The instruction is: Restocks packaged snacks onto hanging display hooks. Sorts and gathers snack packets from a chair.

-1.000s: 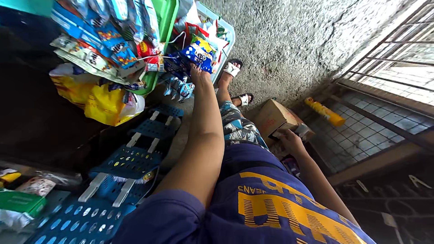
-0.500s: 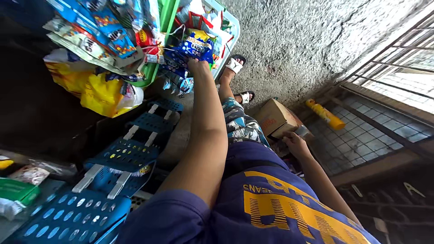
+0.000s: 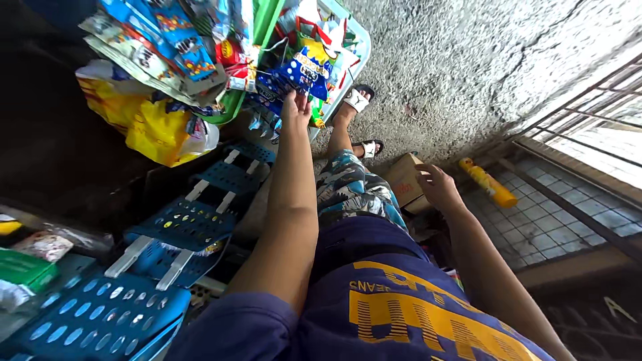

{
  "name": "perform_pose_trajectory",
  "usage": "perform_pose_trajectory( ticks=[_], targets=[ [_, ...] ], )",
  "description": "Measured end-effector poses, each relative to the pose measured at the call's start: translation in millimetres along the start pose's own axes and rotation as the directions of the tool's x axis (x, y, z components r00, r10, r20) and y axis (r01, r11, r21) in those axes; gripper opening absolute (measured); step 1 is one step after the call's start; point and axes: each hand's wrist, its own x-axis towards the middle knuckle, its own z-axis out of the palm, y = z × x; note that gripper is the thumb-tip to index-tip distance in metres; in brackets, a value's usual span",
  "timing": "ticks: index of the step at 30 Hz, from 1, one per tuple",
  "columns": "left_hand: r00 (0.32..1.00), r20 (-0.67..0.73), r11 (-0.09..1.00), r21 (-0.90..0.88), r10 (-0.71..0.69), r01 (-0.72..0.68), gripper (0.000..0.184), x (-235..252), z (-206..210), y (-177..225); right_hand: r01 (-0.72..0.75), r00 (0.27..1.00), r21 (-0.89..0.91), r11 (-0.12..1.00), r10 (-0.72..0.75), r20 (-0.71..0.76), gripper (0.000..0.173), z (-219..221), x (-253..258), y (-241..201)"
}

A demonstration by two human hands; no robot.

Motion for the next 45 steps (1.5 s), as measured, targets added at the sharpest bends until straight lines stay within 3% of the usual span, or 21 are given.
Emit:
perform_pose_trajectory(
  ticks=[3, 6, 7, 10, 12, 14, 17, 21, 25, 30, 34, 37, 41, 44, 45],
  targets=[
    [0.972, -0.16, 0.976, 0.158, 0.174, -0.148, 0.024, 17, -36, 2, 0.105, 0.994, -0.007, 0.994, -0.104, 0.032, 0.033, 11, 29, -44],
    [0.943, -0.291, 0.986, 0.011, 0.162, -0.166, 0.026, 44, -67, 13, 0.247, 0.965, -0.123, 0.961, -0.232, 0.123, 0.032, 27, 59, -102],
    [0.953, -0.272, 0.985, -0.07, 0.131, -0.156, 0.026, 53, -74, 19, 0.349, 0.936, -0.18, 0.92, -0.331, 0.124, 0.03, 35, 72, -120],
    [0.978, -0.192, 0.942, -0.304, 0.082, -0.139, 0.039, 74, -86, 36, 0.668, 0.725, -0.331, 0.666, -0.683, 0.088, 0.023, 64, 111, -179],
    [0.979, -0.185, 0.917, -0.369, 0.088, -0.152, 0.036, 85, -87, 48, 0.797, 0.559, -0.377, 0.472, -0.812, 0.167, 0.019, 79, 136, -223],
    [0.98, -0.188, 0.921, -0.365, 0.071, -0.136, 0.035, 90, -88, 58, 0.829, 0.513, -0.425, 0.363, -0.796, 0.321, 0.021, 96, 154, -267],
    [0.981, -0.192, 0.938, -0.335, 0.025, -0.089, 0.042, 97, -90, 63, 0.782, 0.56, -0.557, 0.279, -0.706, 0.433, 0.024, 128, 182, -304],
    [0.987, -0.16, 0.934, -0.353, -0.001, -0.056, 0.04, 108, -96, 63, 0.681, 0.677, -0.675, 0.283, -0.594, 0.434, 0.026, 149, 210, -315],
    [0.977, -0.207, 0.938, -0.346, -0.043, -0.032, 0.031, 103, -97, 73, 0.668, 0.673, -0.706, 0.235, -0.596, 0.439, 0.022, 148, 218, -314],
    [0.968, -0.249, 0.96, -0.262, 0.028, -0.095, 0.032, 88, -109, 87, 0.659, 0.722, -0.688, 0.304, -0.514, 0.464, 0.023, 129, 204, -322],
    [0.98, -0.194, 0.971, -0.225, 0.042, -0.086, 0.039, 90, -119, 94, 0.687, 0.687, -0.637, 0.349, -0.599, 0.412, 0.024, 105, 189, -317],
    [0.978, -0.199, 0.975, -0.194, 0.069, -0.109, 0.015, 103, -119, 87, 0.737, 0.639, -0.552, 0.39, -0.666, 0.383, 0.025, 87, 175, -309],
    [0.98, 0.164, 0.963, -0.259, 0.113, -0.068, 0.034, 108, -132, 80, 0.843, 0.485, -0.432, 0.321, -0.8, 0.352, 0.018, 62, 141, -288],
    [0.996, 0.079, 0.897, -0.442, 0.029, 0.009, 0.029, 103, -117, 82, 0.856, 0.465, -0.406, 0.32, -0.818, 0.337, 0.019, 40, 105, -268],
    [0.998, 0.06, 0.903, -0.429, 0.002, 0.024, 0.03, 98, -113, 82, 0.849, 0.476, -0.41, 0.332, -0.818, 0.324, 0.02, 32, 93, -261]
  ],
)
